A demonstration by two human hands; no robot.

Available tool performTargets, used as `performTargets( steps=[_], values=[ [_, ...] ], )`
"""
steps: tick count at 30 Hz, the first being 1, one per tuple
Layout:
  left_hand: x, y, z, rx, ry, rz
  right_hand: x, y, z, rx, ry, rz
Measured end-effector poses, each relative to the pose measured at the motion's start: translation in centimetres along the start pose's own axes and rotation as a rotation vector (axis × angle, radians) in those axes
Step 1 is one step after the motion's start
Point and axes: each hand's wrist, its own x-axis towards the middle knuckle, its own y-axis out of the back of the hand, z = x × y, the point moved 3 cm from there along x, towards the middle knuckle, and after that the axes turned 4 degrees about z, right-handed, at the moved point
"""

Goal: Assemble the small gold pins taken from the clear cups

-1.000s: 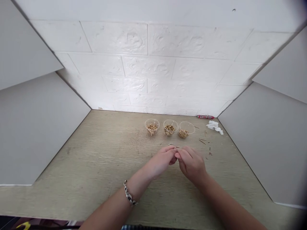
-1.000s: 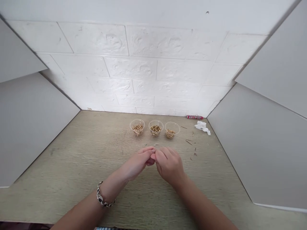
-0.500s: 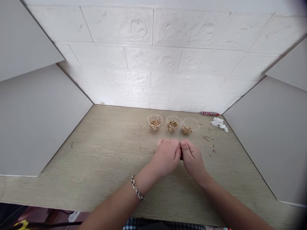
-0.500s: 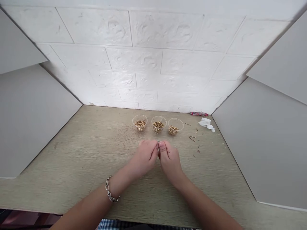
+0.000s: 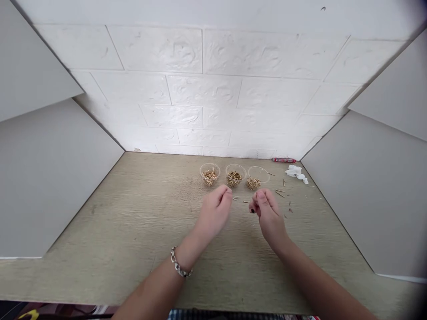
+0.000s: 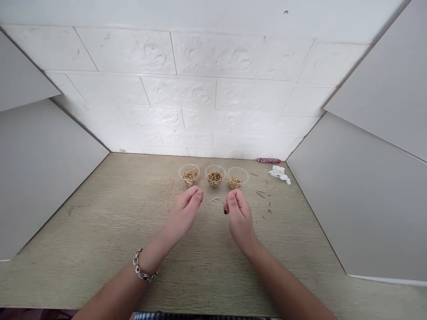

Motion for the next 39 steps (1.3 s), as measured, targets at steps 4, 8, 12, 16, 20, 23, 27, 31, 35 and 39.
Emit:
performTargets(
  steps=[4,8,12,16,20,23,27,31,35,39],
  values=[
    [0.3,0.7,0.0,-0.178,0.101,0.074,0.0,0.6,-0.3,-0.145,-0.012,0.055],
    [0.3,0.6,-0.1,-0.214,0.113,0.089,-0.1,0.4,-0.6,-0.242,-0.012,0.022],
    [0.5,0.5,-0.4,-0.344,0.149,0.083,1.3,-0.4,-1.6,-0.125,-0.011,-0.003],
    [0.7,0.0,-0.8,-0.638,0.295,-0.030,3.2,-2.4,-3.3,-0.007,0.007,-0.145],
    [0.6,-0.5,-0.8,-0.828,0.382,-0.107,3.8,-4.3,-3.9,0.131,-0.225,-0.331],
    [0.5,-0.7,-0.7,-0.868,0.391,-0.160,4.0,-4.2,-4.2,0.114,-0.324,-0.364],
    [0.4,-1.0,-0.5,-0.857,0.390,-0.211,4.1,-3.3,-4.4,0.090,-0.315,-0.421],
    [0.3,-1.3,-0.7,-0.804,0.351,-0.234,3.0,-3.4,-3.0,0.144,-0.338,-0.426],
    [0.3,-1.8,-1.2,-0.735,0.342,-0.254,1.8,-3.6,-1.6,0.253,-0.382,-0.332],
    [0.2,-2.3,-1.3,-0.672,0.340,-0.266,1.4,-3.2,-1.4,0.229,-0.370,-0.328]
  ],
)
